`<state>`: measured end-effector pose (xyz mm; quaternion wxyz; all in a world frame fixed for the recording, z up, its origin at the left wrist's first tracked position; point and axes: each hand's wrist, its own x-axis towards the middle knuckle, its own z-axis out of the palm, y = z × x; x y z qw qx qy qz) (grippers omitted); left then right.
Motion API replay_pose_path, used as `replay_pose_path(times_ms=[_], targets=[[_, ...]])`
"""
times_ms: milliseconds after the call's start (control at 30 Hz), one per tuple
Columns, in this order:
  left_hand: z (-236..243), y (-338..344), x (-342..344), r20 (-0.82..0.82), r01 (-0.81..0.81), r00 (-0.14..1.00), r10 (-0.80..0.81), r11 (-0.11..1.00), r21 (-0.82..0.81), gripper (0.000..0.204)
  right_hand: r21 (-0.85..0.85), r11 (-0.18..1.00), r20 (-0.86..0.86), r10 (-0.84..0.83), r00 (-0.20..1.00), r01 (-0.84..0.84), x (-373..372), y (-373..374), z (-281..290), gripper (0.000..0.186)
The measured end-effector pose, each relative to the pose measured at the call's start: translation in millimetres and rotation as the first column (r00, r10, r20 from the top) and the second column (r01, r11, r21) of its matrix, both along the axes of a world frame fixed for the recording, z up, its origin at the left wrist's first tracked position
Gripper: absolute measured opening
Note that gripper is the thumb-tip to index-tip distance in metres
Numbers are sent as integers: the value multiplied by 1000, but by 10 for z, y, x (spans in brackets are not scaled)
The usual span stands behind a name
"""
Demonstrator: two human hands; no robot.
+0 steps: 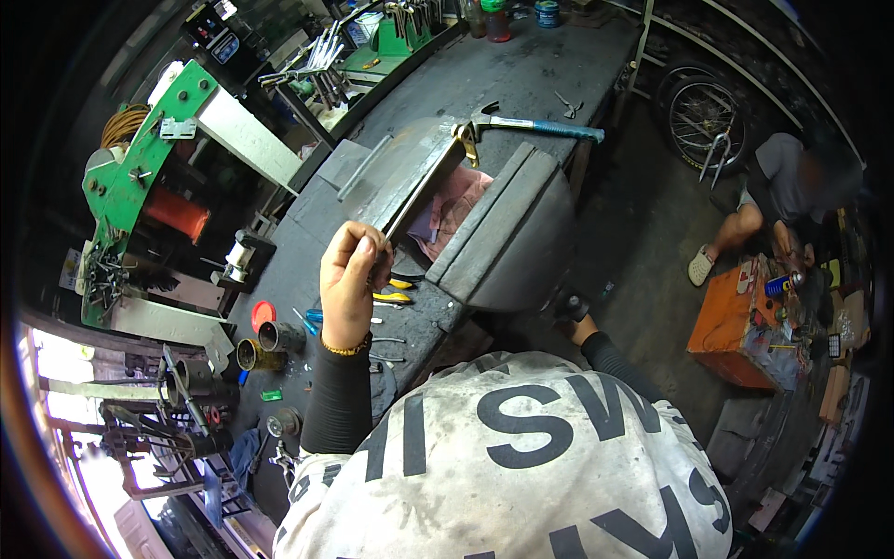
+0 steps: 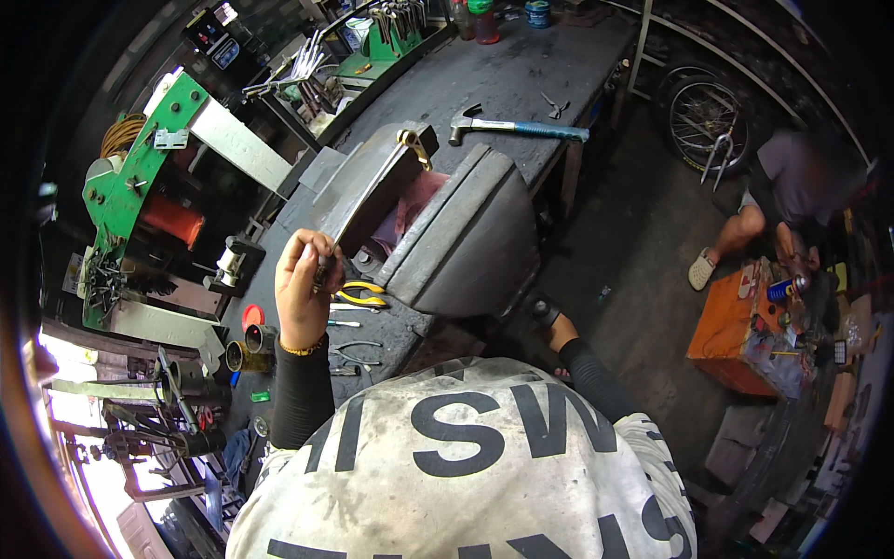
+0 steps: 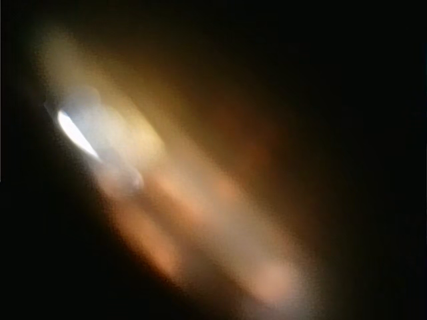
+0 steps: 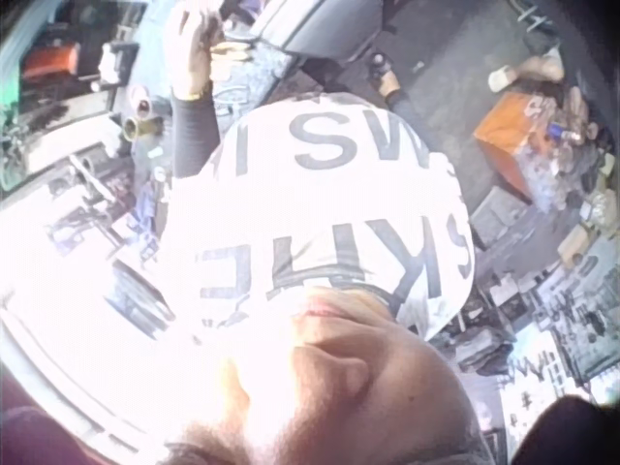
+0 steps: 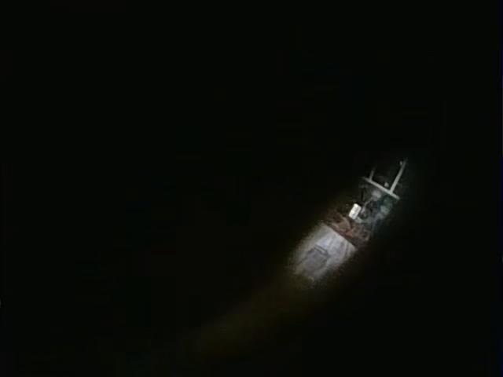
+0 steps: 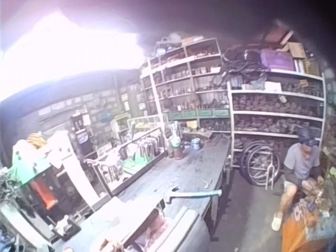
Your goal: The person secures a small metal ring in a bench vise and uses a hammer to strike it repeatedly. The person then removes the ring, inspects it, and repositions it in the vise for additional hammering. The person also handles a small cylindrical metal part and a screwdriver while working at the bench.
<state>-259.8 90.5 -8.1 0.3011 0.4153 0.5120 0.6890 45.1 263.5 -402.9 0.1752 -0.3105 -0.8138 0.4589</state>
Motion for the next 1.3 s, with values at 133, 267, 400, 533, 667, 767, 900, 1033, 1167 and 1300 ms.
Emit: replay_pose_path(times_ms=[133,267,400,533,667,767,900,1033,1167,1300], targets=[[-146,-276,-139,-23,-17,1000,18,998,58,28,-70,996,-20,-50,999,49,-116,-174,279,31],[-130,-414,-213,7,7,1000,-7,998,57,35,64,995,100,-80,992,74,-93,-182,80,28],[-193,-541,-371,93,91,991,-101,991,101,36,-273,940,63,-196,979,206,-145,-205,96,27],[-242,-635,-474,273,214,926,-259,959,187,38,-303,907,155,-255,954,292,-225,-264,427,31],[-259,-729,-540,361,224,887,-287,952,207,40,-431,814,139,-366,920,389,-322,-402,758,28],[-269,-773,-585,378,228,879,-291,952,202,40,-459,771,172,-410,896,441,-350,-421,774,28],[-296,-800,-621,369,217,887,-279,955,200,39,-472,754,178,-425,888,456,-328,-404,698,28],[-357,-817,-619,333,188,911,-244,963,191,36,-466,743,201,-440,875,480,-362,-423,764,28],[-468,-825,-608,240,163,952,-189,979,124,28,-443,757,228,-423,877,480,-343,-401,727,30],[-597,-838,-464,210,43,976,-61,995,86,28,-461,754,244,-399,884,468,-314,-374,688,31]])
